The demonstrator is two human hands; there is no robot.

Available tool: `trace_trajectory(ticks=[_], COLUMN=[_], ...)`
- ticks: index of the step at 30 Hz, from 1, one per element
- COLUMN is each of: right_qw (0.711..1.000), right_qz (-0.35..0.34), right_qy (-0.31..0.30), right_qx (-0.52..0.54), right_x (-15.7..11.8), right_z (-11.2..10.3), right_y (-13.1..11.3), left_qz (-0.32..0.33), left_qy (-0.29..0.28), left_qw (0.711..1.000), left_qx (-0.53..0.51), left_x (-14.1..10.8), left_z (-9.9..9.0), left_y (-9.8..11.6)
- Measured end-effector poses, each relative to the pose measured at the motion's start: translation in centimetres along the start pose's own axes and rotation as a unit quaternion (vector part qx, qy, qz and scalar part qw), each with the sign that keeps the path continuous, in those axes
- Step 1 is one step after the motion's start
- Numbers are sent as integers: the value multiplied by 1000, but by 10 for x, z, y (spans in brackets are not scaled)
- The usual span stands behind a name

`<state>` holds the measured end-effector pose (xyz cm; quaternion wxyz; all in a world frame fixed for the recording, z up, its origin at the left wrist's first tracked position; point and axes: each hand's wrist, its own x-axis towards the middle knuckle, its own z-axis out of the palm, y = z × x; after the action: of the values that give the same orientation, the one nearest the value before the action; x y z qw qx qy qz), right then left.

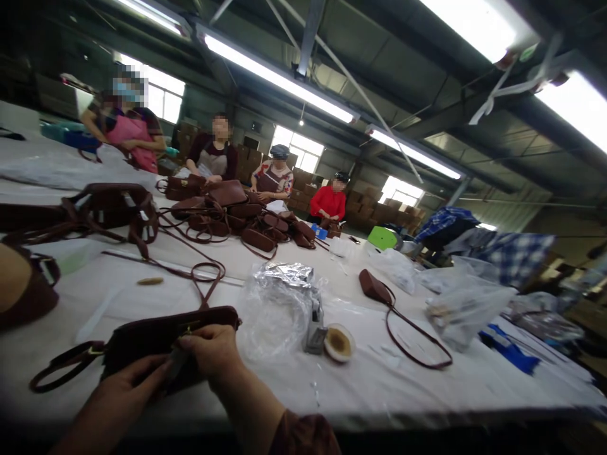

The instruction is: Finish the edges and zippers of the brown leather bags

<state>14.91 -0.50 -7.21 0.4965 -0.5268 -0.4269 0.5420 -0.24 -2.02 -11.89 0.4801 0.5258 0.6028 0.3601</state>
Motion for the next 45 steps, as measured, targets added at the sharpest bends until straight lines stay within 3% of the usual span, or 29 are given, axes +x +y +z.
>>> trace_trajectory(ticks=[7,13,19,29,45], right_qw=[1000,1000,999,1000,1000], right_qz=[18,15,21,10,5], right_qy=[-14,-17,-23,-19,-24], right_qx=[-11,5,11,18,6], right_x=[-3,-6,-6,-8,-4], right_z=[-2,-1,-2,-1,-2], right_y=[1,1,4,2,8], left_qz=[-12,-14,-6,0,-18], left_qy=[22,3,15,29,28], left_qw=[991,993,995,996,987], left_qx=[-134,-118,-96,-89,-159], left_x=[-19,-21,-26,-25,-22], left_z=[7,1,-2,-3,-6], left_y=[12,10,21,19,16])
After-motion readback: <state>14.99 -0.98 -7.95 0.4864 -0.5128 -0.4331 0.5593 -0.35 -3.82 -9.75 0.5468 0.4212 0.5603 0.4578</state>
